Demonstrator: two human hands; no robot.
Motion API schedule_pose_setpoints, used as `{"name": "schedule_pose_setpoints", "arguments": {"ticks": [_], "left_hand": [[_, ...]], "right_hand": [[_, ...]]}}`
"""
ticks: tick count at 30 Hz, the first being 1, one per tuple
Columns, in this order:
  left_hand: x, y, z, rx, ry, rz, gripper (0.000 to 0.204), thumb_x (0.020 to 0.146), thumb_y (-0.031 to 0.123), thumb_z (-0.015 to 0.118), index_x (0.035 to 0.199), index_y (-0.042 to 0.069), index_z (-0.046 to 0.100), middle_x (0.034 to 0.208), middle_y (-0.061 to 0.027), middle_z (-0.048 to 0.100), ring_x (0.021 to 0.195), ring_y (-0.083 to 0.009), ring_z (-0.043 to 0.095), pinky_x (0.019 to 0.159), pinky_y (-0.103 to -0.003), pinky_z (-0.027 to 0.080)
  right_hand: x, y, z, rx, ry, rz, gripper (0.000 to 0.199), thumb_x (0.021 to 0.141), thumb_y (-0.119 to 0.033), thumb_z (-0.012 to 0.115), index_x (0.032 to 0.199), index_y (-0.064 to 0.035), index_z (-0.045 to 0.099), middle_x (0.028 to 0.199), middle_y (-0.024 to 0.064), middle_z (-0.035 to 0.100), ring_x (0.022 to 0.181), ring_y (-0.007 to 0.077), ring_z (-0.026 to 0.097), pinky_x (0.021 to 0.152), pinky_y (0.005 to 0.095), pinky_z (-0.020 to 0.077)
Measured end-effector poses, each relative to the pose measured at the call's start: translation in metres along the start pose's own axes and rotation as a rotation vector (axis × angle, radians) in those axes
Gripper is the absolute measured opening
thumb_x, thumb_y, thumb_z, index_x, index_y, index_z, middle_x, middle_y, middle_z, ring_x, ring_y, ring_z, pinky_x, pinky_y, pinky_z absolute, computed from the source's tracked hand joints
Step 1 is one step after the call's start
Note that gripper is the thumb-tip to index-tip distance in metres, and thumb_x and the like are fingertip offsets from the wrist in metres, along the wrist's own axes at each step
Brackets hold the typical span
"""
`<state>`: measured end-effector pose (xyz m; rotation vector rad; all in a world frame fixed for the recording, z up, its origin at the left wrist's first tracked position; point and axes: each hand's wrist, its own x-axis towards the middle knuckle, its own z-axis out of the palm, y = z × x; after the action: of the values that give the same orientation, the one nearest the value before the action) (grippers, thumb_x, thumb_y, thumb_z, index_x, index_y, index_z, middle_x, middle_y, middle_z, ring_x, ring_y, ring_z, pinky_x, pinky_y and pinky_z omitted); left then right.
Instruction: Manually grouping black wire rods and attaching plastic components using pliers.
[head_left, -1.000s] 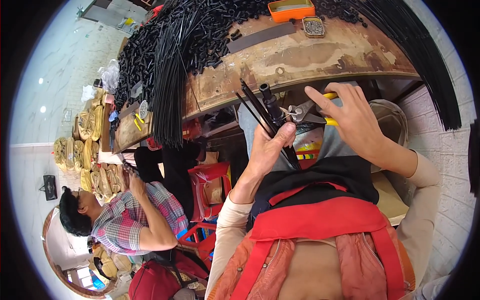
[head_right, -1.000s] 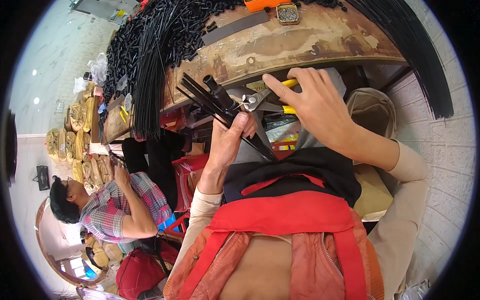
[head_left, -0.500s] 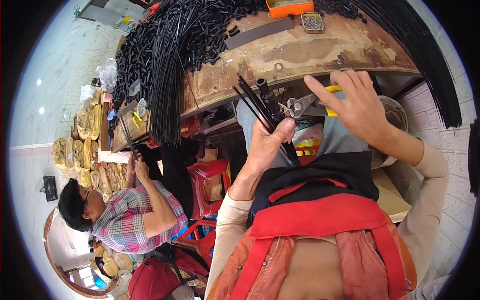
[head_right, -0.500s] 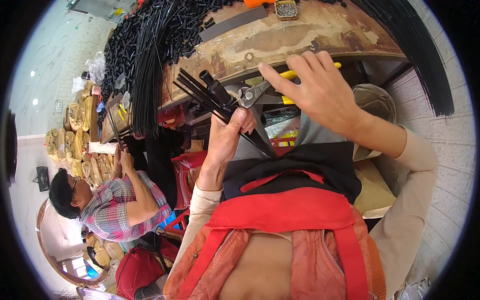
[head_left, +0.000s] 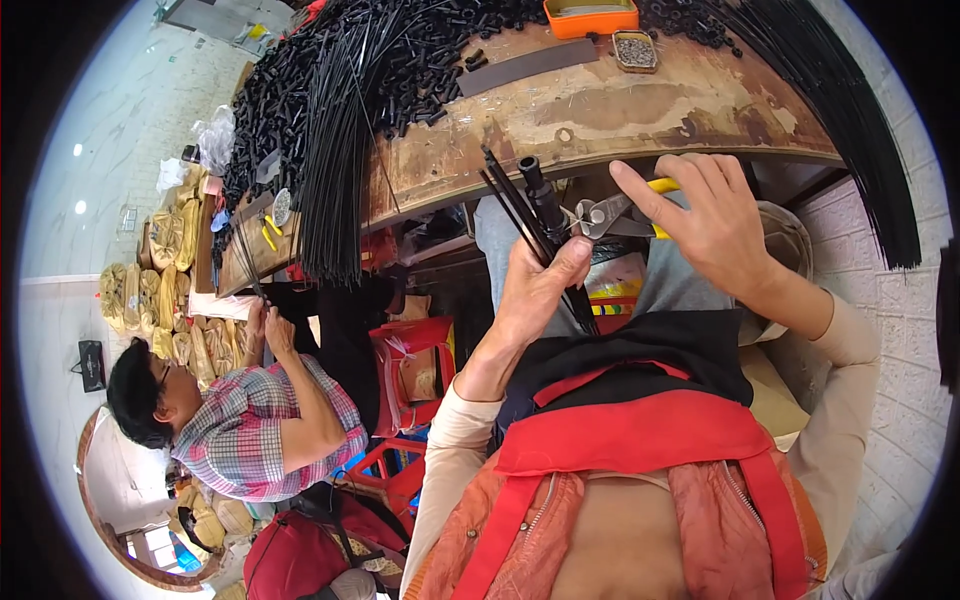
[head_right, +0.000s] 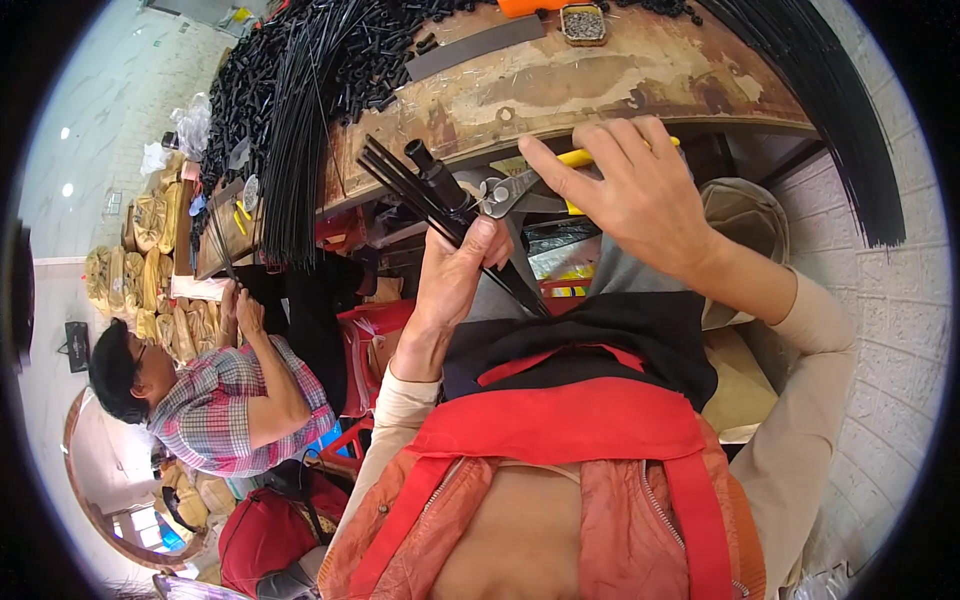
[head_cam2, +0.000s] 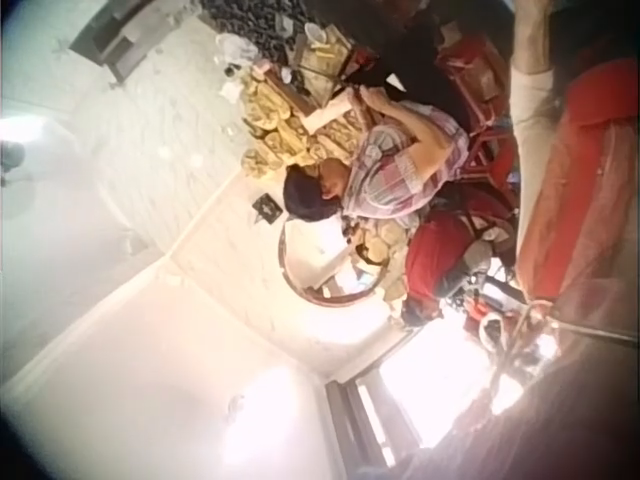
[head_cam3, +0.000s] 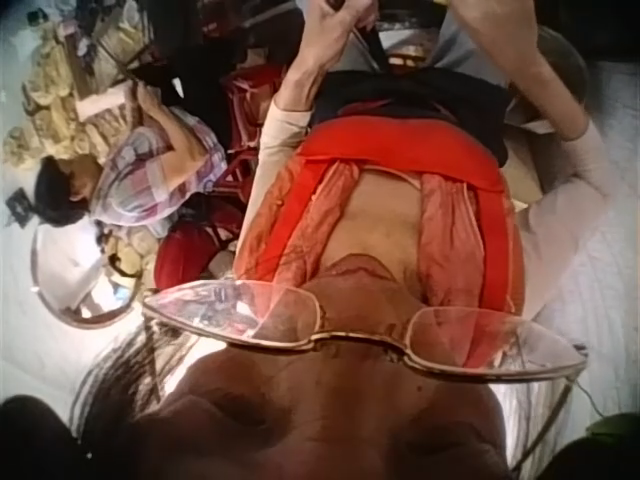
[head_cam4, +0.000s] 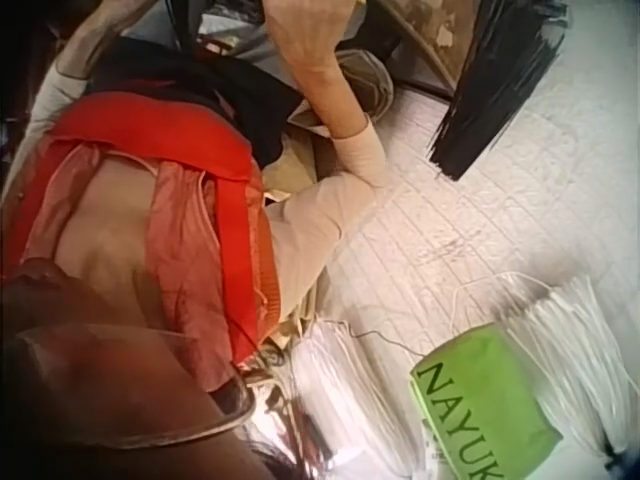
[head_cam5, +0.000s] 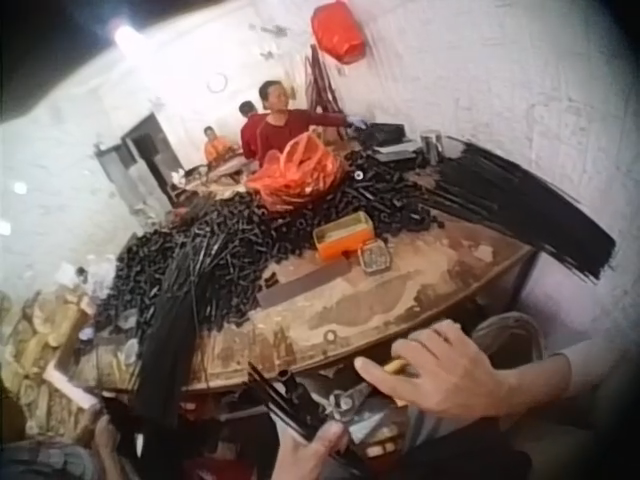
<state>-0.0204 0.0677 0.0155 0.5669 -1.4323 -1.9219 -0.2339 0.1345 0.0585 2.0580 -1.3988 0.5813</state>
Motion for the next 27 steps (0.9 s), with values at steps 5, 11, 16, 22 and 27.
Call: {"name": "schedule_pose_setpoints", "arguments": {"ticks": [5, 11, 16, 22, 27], "left_hand": [[0.003, 0.0, 0.005, -0.05, 0.065, -0.002, 0.025, 0.094, 0.024, 0.064, 0.082, 0.006, 0.051, 0.063, 0.0033, 0.045, 0.057, -0.0064, 0.041, 0.053, -0.023, 0.034], [0.004, 0.0, 0.001, -0.11, -0.017, -0.021, 0.02, 0.093, 0.022, 0.064, 0.087, 0.006, 0.053, 0.068, 0.0032, 0.047, 0.061, -0.0064, 0.042, 0.056, -0.023, 0.035], [0.002, 0.004, 0.0, -0.117, -0.097, -0.079, 0.019, 0.093, 0.021, 0.065, 0.09, 0.006, 0.053, 0.07, 0.0032, 0.049, 0.063, -0.0067, 0.043, 0.058, -0.024, 0.036], [0.009, 0.001, -0.004, -0.106, -0.057, -0.125, 0.02, 0.093, 0.024, 0.065, 0.092, 0.007, 0.055, 0.069, 0.0033, 0.049, 0.062, -0.0068, 0.043, 0.057, -0.023, 0.035], [0.012, -0.001, 0.006, -0.127, 0.0, -0.074, 0.019, 0.093, 0.023, 0.065, 0.094, 0.007, 0.054, 0.069, 0.0036, 0.049, 0.062, -0.0065, 0.043, 0.056, -0.023, 0.035]], "right_hand": [[0.001, 0.016, -0.01, 0.007, -0.146, -0.102, 0.054, 0.074, -0.011, 0.06, 0.128, -0.0077, 0.057, 0.084, 0.0062, 0.052, 0.075, 0.0209, 0.051, 0.069, 0.0328, 0.0411], [0.028, 0.03, -0.045, 0.464, -0.627, -0.027, 0.055, 0.075, -0.018, 0.072, 0.124, -0.0024, 0.052, 0.069, 0.0047, 0.058, 0.059, 0.0206, 0.058, 0.056, 0.0312, 0.0449], [0.028, 0.012, -0.053, 1.217, -1.124, 0.71, 0.05, 0.074, -0.02, 0.076, 0.11, -0.0018, 0.048, 0.064, 0.0127, 0.061, 0.053, 0.0298, 0.063, 0.049, 0.0368, 0.0472], [-0.002, 0.016, -0.028, 0.42, -0.417, 0.05, 0.044, 0.071, -0.022, 0.074, 0.104, -0.0042, 0.051, 0.074, 0.007, 0.053, 0.064, 0.0254, 0.059, 0.057, 0.0344, 0.0457], [0.003, 0.021, -0.027, 0.163, -0.232, -0.147, 0.035, 0.072, -0.02, 0.07, 0.097, -0.0084, 0.049, 0.073, 0.0022, 0.046, 0.057, 0.018, 0.057, 0.055, 0.0301, 0.0434]]}}
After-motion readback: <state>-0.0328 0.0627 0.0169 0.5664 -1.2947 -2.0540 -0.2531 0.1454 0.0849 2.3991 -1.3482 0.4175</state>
